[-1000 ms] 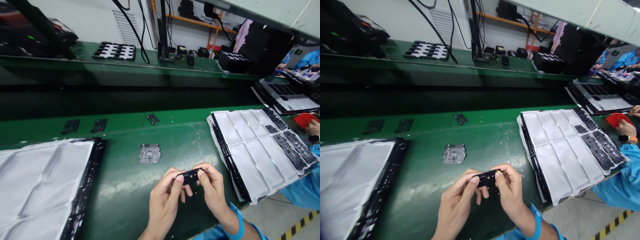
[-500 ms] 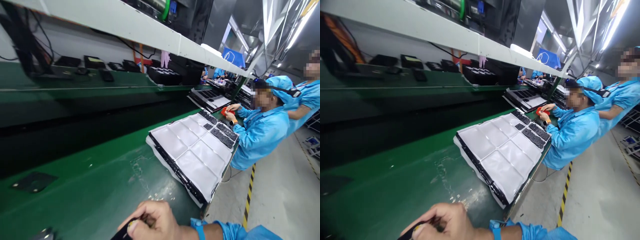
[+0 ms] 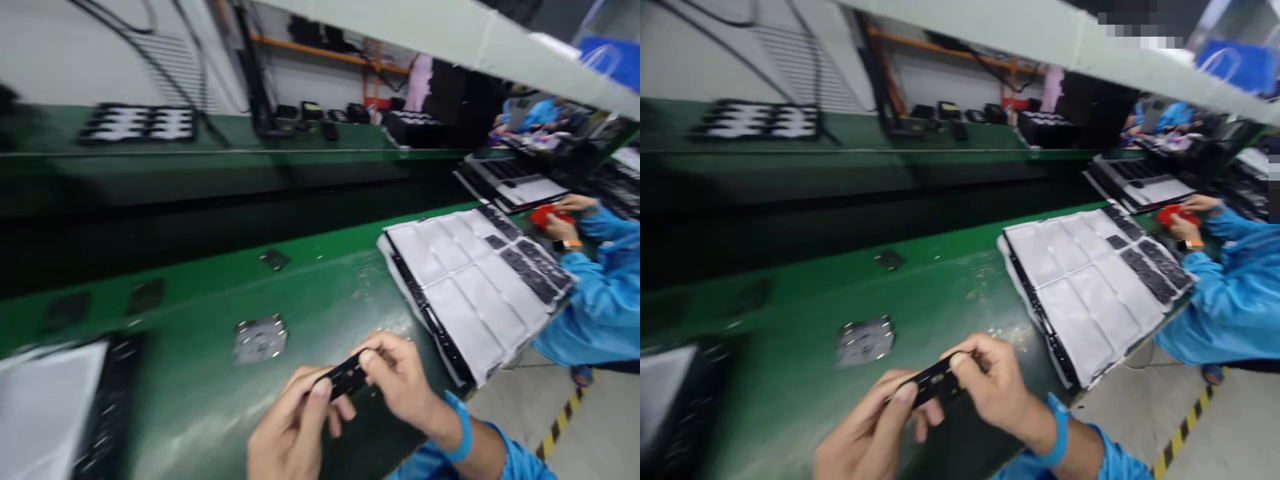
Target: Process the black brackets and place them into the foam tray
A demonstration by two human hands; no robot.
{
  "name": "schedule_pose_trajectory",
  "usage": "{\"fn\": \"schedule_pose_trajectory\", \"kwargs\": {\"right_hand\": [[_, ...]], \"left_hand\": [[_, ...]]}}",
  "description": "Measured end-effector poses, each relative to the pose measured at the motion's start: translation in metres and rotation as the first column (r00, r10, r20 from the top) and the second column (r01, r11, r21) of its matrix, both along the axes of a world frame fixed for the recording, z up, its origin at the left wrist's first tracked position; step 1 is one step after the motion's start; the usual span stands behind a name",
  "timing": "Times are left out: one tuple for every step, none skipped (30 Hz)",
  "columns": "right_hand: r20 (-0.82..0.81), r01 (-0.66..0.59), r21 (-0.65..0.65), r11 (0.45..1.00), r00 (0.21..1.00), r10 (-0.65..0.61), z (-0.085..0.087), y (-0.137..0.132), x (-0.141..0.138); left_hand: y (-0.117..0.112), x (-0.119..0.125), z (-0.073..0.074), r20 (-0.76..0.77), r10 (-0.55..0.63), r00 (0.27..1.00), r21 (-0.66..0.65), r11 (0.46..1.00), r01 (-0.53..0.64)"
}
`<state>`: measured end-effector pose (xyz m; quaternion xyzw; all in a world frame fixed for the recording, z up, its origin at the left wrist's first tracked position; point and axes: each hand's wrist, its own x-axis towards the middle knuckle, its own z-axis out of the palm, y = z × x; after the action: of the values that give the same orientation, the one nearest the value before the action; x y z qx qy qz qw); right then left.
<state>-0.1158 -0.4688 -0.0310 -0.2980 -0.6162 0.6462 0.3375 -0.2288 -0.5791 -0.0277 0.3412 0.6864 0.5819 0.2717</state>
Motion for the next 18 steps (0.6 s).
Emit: {"fn": "schedule_pose_trajectory", "kwargs": {"right_hand": [[0.008,-0.024,0.003,1.000,1.000,0.024,0.0005,0.0011,0.0014],[0.020,-0.024,0.002,1.000,1.000,0.024,0.0003,0.0022,0.0022],[0.028,-0.020,0.000,1.000,0.999,0.020,-0.0003,0.0028,0.0025],[0.036,-0.010,-0.004,1.000,0.999,0.011,-0.0009,0.0029,0.0025],[0.040,0.001,-0.012,1.000,0.999,-0.001,-0.0014,0.0026,0.0023],[0.041,0.007,-0.023,1.000,0.999,-0.006,-0.0015,0.0022,0.0020],[0.041,0.003,-0.035,0.999,0.999,-0.001,-0.0012,0.0019,0.0019],[0.039,-0.011,-0.047,0.999,0.999,0.013,-0.0007,0.0017,0.0021],[0.038,-0.032,-0.060,0.998,0.999,0.035,0.0000,0.0017,0.0026],[0.038,-0.059,-0.071,0.996,0.997,0.062,0.0009,0.0018,0.0034],[0.038,-0.085,-0.082,0.993,0.995,0.088,0.0018,0.0021,0.0046],[0.038,-0.107,-0.092,0.990,0.993,0.111,0.0026,0.0023,0.0059],[0.038,-0.123,-0.101,0.987,0.991,0.127,0.0033,0.0024,0.0073],[0.037,-0.132,-0.107,0.985,0.990,0.137,0.0039,0.0025,0.0086],[0.037,-0.137,-0.110,0.985,0.989,0.141,0.0043,0.0024,0.0097],[0.039,-0.137,-0.110,0.984,0.989,0.142,0.0046,0.0021,0.0105],[0.044,-0.134,-0.108,0.985,0.989,0.139,0.0047,0.0018,0.0109],[0.053,-0.127,-0.106,0.986,0.990,0.133,0.0047,0.0014,0.0109]], "left_hand": [[0.0012,0.0025,0.0075,0.051,0.010,0.999,0.004,1.000,-0.010],[0.0023,0.0043,0.0124,0.086,0.016,0.996,0.006,1.000,-0.016],[0.0029,0.0055,0.0152,0.109,0.014,0.994,0.005,1.000,-0.015],[0.0028,0.0063,0.0165,0.122,0.007,0.992,0.001,1.000,-0.007],[0.0022,0.0067,0.0165,0.129,0.000,0.992,-0.004,1.000,0.000],[0.0011,0.0067,0.0159,0.132,-0.004,0.991,-0.005,1.000,0.005],[-0.0001,0.0066,0.0150,0.133,-0.002,0.991,-0.002,1.000,0.002],[-0.0012,0.0063,0.0140,0.134,0.002,0.991,0.006,1.000,-0.003],[-0.0021,0.0059,0.0133,0.140,0.006,0.990,0.016,1.000,-0.008],[-0.0027,0.0055,0.0129,0.150,0.012,0.989,0.022,1.000,-0.016],[-0.0030,0.0050,0.0129,0.167,0.011,0.986,0.023,1.000,-0.015],[-0.0031,0.0045,0.0131,0.188,0.005,0.982,0.019,1.000,-0.009],[-0.0030,0.0040,0.0133,0.212,-0.006,0.977,0.009,1.000,0.005],[-0.0028,0.0035,0.0133,0.235,-0.021,0.972,-0.001,1.000,0.022],[-0.0027,0.0030,0.0130,0.253,-0.036,0.967,-0.009,0.999,0.039],[-0.0027,0.0027,0.0122,0.267,-0.048,0.962,-0.012,0.999,0.053],[-0.0029,0.0025,0.0111,0.276,-0.049,0.960,-0.010,0.999,0.053],[-0.0031,0.0024,0.0097,0.280,-0.042,0.959,-0.003,0.999,0.044]]}}
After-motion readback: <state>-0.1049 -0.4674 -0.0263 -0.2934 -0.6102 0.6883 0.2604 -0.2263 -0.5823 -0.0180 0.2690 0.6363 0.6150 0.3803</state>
